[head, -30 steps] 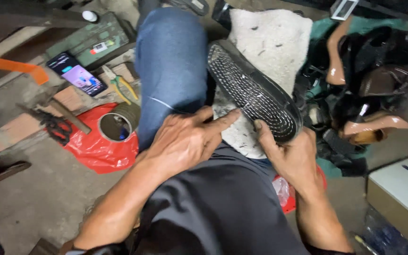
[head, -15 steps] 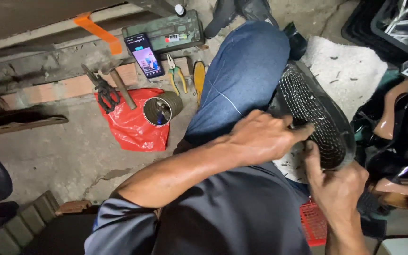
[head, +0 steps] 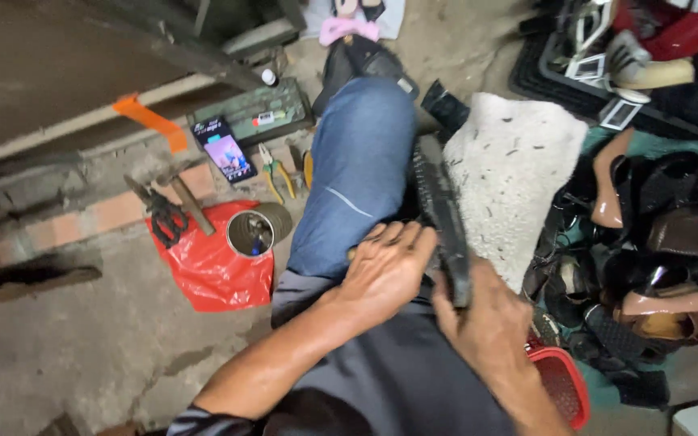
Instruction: Hand-stitching a rubber sole onto a shoe using a hooked needle and thread
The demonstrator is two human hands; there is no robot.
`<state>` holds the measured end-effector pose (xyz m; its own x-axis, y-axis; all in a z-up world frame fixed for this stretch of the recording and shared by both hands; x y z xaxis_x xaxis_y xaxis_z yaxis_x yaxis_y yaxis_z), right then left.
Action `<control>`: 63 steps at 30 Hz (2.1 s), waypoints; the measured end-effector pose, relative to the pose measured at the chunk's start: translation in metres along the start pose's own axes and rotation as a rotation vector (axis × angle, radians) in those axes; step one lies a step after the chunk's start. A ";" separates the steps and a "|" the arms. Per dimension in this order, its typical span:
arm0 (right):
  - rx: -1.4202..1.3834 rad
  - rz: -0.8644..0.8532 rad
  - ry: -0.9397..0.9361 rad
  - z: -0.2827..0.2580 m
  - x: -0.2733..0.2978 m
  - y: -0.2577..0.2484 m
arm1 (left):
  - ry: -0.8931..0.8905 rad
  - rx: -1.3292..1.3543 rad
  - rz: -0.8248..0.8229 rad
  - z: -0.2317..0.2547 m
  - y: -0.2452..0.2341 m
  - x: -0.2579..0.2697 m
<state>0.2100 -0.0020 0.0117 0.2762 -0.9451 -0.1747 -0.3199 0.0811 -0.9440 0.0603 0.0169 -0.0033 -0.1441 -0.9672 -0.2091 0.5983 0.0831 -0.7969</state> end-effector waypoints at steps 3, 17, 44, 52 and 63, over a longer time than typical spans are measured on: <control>-0.321 -0.063 -0.120 -0.016 -0.006 -0.023 | -0.014 0.107 0.066 -0.009 -0.012 0.011; -0.433 0.343 0.003 0.026 -0.004 -0.080 | -0.160 0.176 -0.043 0.008 -0.074 0.022; -1.139 0.191 0.608 -0.020 0.030 -0.067 | 0.005 0.214 -0.084 -0.018 -0.075 0.025; -0.901 0.038 0.582 -0.004 -0.014 -0.023 | -0.001 0.196 0.041 -0.046 -0.046 0.006; -0.811 -0.218 0.909 0.065 -0.095 0.090 | -0.053 0.167 -0.048 -0.099 0.009 -0.066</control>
<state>0.2138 0.1151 -0.0747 -0.2316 -0.8169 0.5282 -0.9046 -0.0189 -0.4259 -0.0028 0.1051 -0.0527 -0.1364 -0.9808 -0.1390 0.7153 -0.0004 -0.6988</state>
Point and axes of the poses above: each hand's wrist, its own x-axis away from the middle knuckle, its own y-axis out of the palm, z = x × y, the point moved 5 cm from there along -x, towards the middle knuckle, and after that the axes turned 11 degrees about z, right-handed, at the moved point
